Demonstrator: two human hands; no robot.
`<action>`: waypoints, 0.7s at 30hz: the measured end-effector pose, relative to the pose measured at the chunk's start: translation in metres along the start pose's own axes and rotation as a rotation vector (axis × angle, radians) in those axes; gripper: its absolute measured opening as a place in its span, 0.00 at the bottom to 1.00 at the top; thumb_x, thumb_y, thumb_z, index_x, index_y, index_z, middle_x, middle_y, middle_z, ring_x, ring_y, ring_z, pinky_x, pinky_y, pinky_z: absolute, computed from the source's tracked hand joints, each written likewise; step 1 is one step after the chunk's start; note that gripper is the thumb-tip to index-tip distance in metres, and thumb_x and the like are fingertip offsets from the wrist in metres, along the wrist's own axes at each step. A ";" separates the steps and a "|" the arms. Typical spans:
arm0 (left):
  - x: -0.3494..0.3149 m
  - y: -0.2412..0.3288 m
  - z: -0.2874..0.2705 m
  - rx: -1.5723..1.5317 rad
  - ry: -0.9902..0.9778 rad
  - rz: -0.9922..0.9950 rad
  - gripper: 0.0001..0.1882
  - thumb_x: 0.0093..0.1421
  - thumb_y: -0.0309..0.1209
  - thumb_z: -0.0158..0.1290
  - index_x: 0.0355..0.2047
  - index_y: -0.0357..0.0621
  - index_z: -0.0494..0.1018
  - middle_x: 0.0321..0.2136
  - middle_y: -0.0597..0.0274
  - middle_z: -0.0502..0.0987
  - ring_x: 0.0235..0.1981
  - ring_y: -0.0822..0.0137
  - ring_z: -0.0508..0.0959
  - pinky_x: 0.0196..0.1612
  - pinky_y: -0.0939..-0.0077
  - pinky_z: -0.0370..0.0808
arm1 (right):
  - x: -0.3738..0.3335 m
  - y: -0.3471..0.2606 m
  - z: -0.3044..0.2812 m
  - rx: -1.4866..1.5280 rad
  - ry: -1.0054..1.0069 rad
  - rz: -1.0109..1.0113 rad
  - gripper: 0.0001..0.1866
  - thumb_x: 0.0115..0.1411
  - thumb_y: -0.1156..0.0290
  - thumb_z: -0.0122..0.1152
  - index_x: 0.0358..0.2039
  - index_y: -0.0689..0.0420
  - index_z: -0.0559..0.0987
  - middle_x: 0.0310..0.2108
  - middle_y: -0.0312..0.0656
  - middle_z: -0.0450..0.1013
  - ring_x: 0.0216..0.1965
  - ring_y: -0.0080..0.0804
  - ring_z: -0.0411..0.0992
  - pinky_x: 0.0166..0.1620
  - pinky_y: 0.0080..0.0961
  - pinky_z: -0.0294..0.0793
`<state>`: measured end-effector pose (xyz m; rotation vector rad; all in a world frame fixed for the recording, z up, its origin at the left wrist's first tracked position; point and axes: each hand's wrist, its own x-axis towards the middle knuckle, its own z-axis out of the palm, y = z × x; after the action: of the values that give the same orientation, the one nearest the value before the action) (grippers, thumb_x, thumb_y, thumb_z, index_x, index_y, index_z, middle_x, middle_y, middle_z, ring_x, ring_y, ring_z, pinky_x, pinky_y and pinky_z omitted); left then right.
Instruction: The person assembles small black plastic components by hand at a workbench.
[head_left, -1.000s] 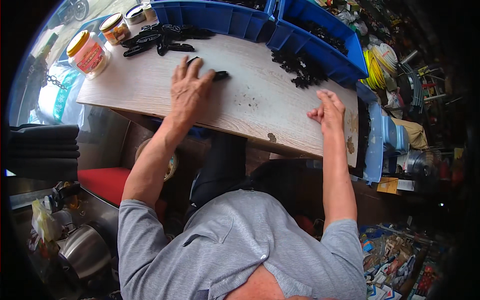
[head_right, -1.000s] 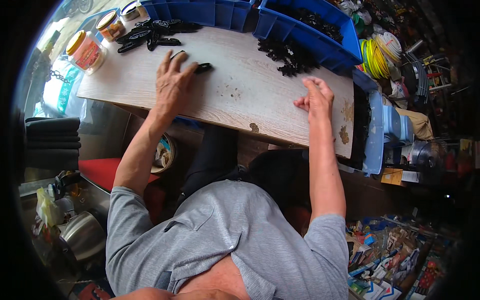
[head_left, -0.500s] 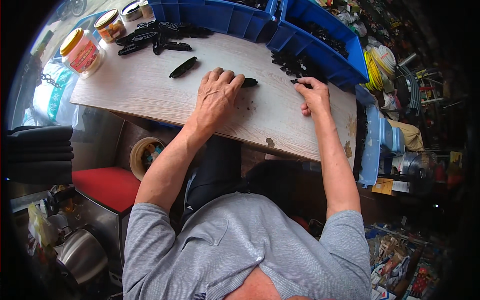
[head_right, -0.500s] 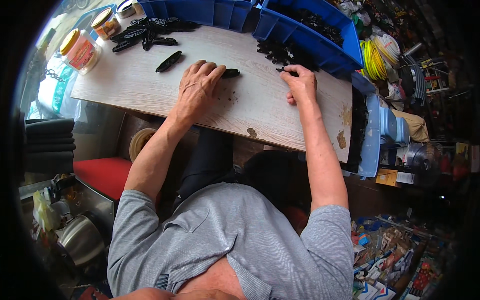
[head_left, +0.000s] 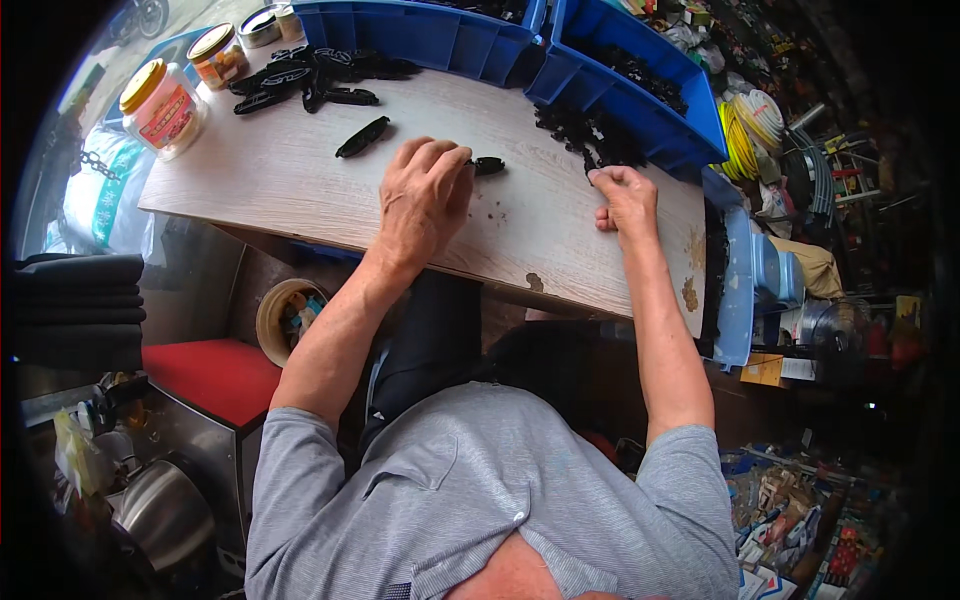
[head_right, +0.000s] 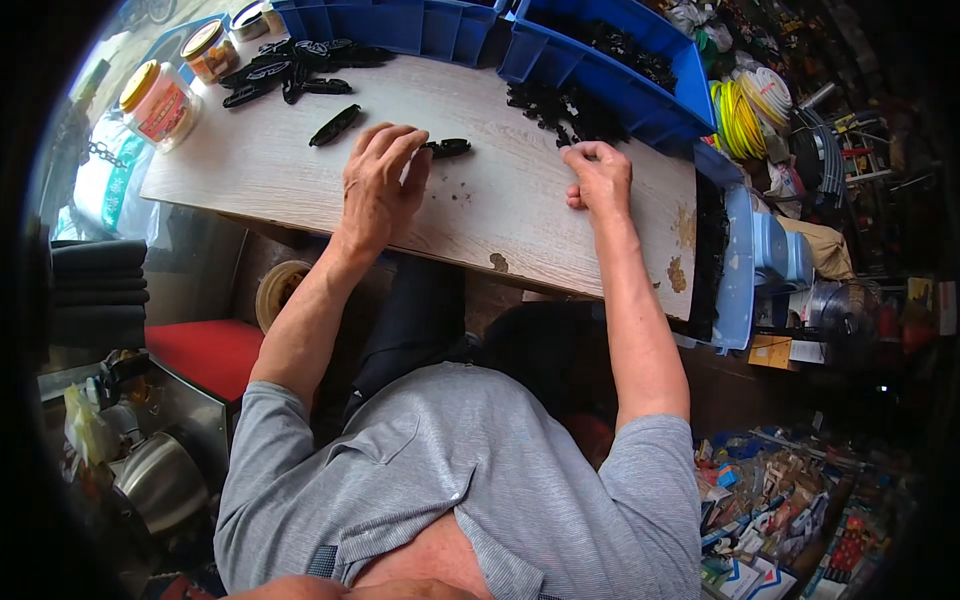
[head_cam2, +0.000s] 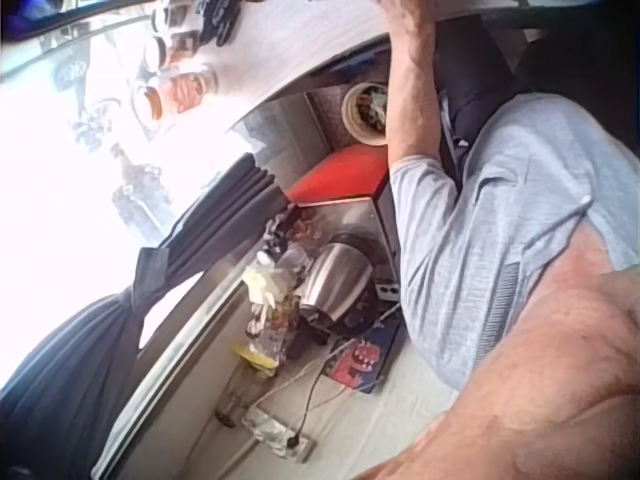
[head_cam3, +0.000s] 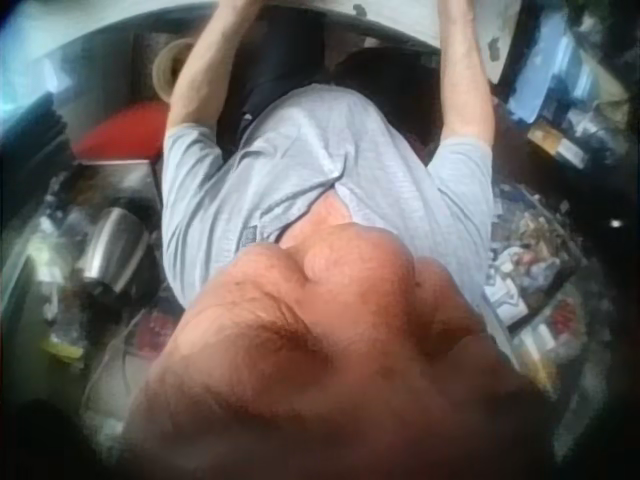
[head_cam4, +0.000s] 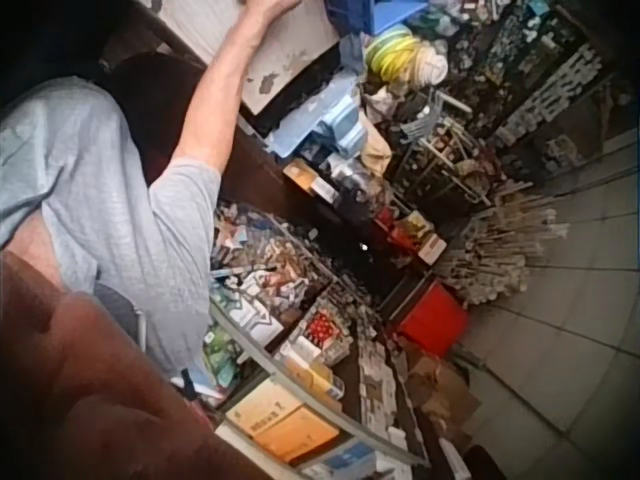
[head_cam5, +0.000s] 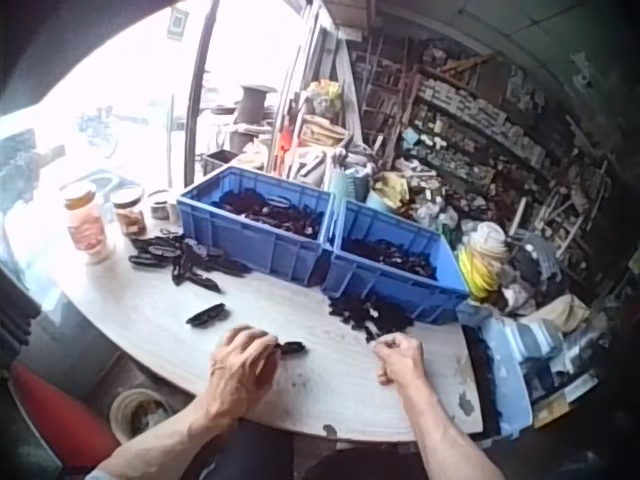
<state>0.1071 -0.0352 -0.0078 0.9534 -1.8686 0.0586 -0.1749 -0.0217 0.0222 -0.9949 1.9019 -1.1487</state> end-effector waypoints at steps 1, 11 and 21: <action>-0.006 0.006 0.001 -0.204 -0.020 -0.152 0.15 0.53 0.24 0.61 0.42 0.42 0.76 0.35 0.55 0.79 0.43 0.53 0.78 0.47 0.62 0.74 | -0.002 0.000 -0.002 -0.001 -0.008 0.000 0.13 0.56 0.65 0.70 0.36 0.59 0.79 0.16 0.34 0.68 0.12 0.21 0.65 0.14 0.20 0.68; -0.004 0.088 0.038 -1.063 -0.319 -0.918 0.17 0.62 0.35 0.54 0.42 0.30 0.76 0.24 0.53 0.80 0.24 0.70 0.80 0.29 0.73 0.77 | -0.065 0.017 0.007 0.317 -0.453 -0.109 0.13 0.58 0.67 0.69 0.39 0.59 0.77 0.15 0.32 0.69 0.12 0.17 0.62 0.17 0.20 0.70; 0.000 0.068 0.033 -1.006 -0.384 -0.882 0.13 0.61 0.34 0.55 0.36 0.34 0.77 0.19 0.56 0.79 0.19 0.67 0.80 0.25 0.72 0.77 | -0.077 0.023 0.018 0.447 -0.380 -0.139 0.09 0.61 0.69 0.66 0.38 0.57 0.76 0.14 0.33 0.68 0.14 0.21 0.65 0.18 0.25 0.72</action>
<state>0.0398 -0.0023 -0.0004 0.9681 -1.3224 -1.5190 -0.1296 0.0452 0.0075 -1.0128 1.2248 -1.2842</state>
